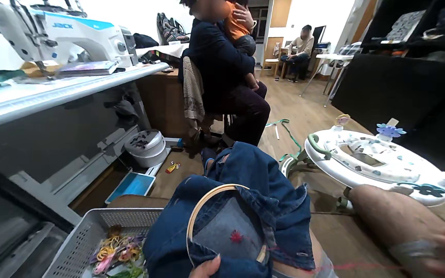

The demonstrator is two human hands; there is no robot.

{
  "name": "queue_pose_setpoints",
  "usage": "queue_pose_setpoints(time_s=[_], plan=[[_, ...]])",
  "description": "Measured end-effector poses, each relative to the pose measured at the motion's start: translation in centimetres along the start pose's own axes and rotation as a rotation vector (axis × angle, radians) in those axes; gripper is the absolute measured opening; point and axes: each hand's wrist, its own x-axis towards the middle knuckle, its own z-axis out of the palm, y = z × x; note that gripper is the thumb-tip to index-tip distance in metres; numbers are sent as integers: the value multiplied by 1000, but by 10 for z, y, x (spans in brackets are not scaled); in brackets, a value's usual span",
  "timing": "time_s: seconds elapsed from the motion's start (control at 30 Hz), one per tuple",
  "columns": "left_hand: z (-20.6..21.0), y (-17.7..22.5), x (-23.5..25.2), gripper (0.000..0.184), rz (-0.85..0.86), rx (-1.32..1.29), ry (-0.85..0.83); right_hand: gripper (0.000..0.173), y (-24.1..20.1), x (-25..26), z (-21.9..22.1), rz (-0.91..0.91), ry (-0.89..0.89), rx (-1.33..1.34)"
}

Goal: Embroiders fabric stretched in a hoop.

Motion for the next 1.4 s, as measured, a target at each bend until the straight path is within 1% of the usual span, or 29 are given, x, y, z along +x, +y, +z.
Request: queue_pose_setpoints(time_s=[0.07, 0.13, 0.2, 0.27, 0.37, 0.63, 0.8, 1.2, 1.33, 1.4], plan=[[-1, 1, 0, 33, -2, 19, 10, 15, -6, -16, 60, 6, -214, 41], [-2, 2, 0, 33, 3, 27, 11, 14, -18, -34, 118, 8, -347, 125], [-5, 3, 1, 32, 11, 13, -10, 13, -23, -49, 156, -8, -379, 133], [-6, 3, 1, 32, 21, 6, -20, 12, -23, -57, 175, -32, -345, 61], [-7, 4, 1, 34, 21, 25, -35, 12, -23, -59, 181, -44, -294, -2], [-6, 3, 1, 35, 14, 1, -21, 12, -23, -58, 180, -26, -288, -11], [-10, 1, 4, 29, 14, 14, -47, 12, -23, -57, 179, -14, -288, 1], [-13, -4, 4, 24, 39, 14, -79, 10, -24, -58, 182, -4, -287, -15], [-13, -2, 3, 26, 42, 19, -83, 10, -25, -58, 181, -12, -289, -18], [-9, -1, 0, 31, 45, 45, -56, 11, -24, -58, 181, -7, -294, -15]])
